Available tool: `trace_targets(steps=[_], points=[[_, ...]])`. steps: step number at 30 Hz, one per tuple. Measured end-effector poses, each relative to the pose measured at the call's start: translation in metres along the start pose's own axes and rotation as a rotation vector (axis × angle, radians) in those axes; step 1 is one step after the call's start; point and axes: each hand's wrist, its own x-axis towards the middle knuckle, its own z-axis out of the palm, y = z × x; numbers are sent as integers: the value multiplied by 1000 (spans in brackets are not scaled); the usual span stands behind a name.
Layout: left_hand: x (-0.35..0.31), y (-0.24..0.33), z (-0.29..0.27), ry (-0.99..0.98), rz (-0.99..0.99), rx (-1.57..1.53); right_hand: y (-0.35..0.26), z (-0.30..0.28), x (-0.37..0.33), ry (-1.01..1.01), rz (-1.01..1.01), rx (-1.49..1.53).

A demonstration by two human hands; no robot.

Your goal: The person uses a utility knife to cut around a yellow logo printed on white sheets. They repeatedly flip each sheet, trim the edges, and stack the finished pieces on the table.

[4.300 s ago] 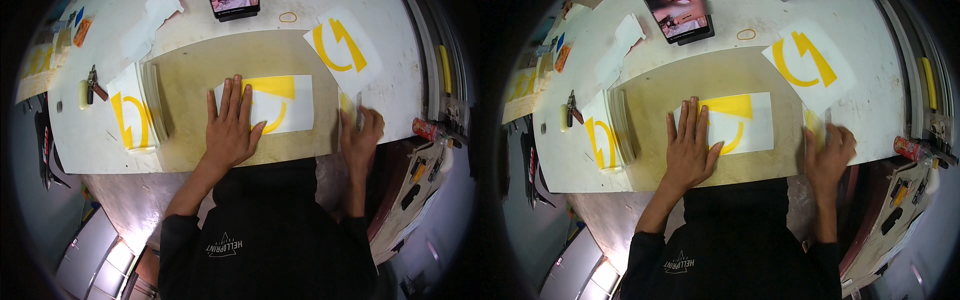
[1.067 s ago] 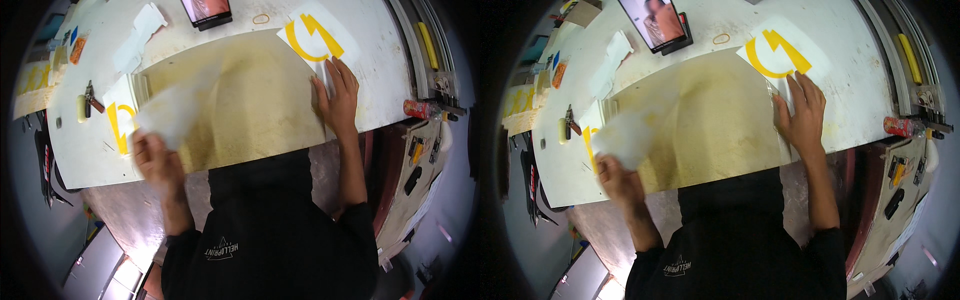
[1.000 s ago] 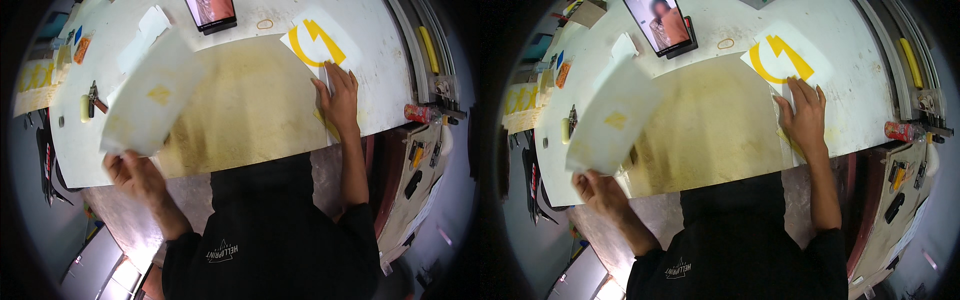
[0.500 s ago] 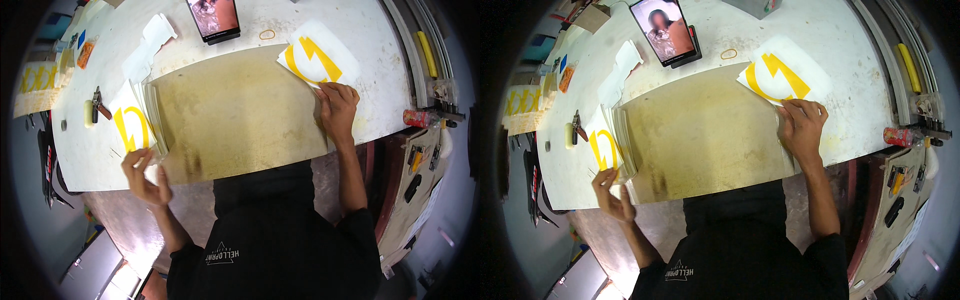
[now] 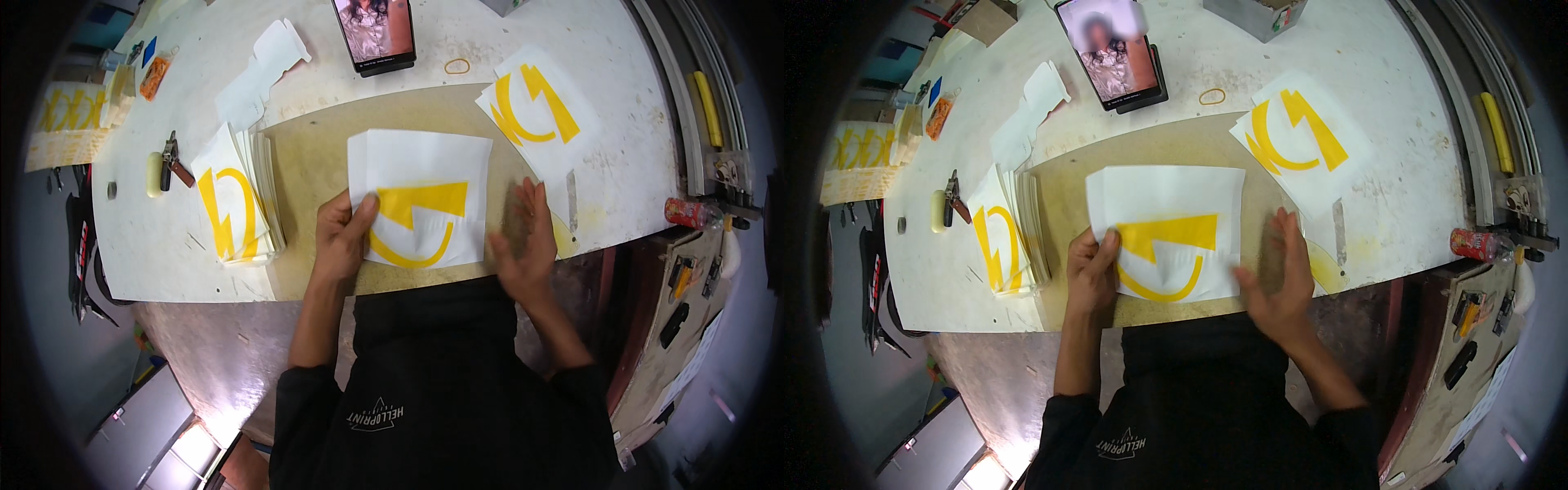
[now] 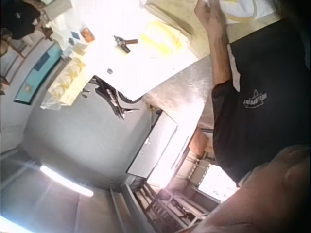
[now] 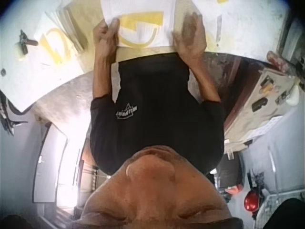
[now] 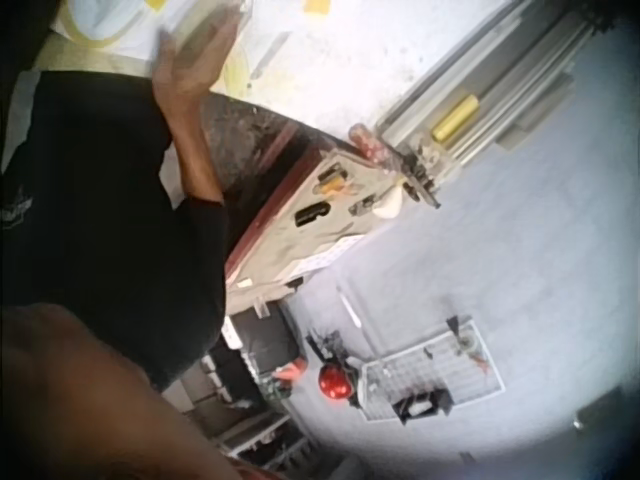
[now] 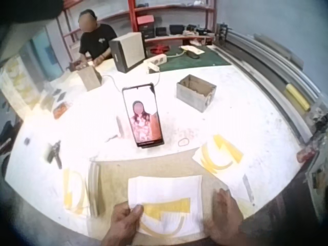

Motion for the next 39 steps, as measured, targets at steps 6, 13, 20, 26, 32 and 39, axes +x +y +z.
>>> trace_targets(steps=[6,13,20,26,32,39], points=[[-18,-3,-13,-83,136,-95,5,6,12,-104,636,563],[-21,1,-18,214,49,359,-4,-27,18,-90,487,652],[-17,2,2,189,19,324,4,-31,33,-326,617,743],[-29,3,-1,309,250,578,9,-16,38,-306,802,907],[-24,1,-7,-53,-225,113,16,-11,44,-422,924,889],[-1,10,-6,-84,-265,-120,20,-14,43,-444,664,1009]])
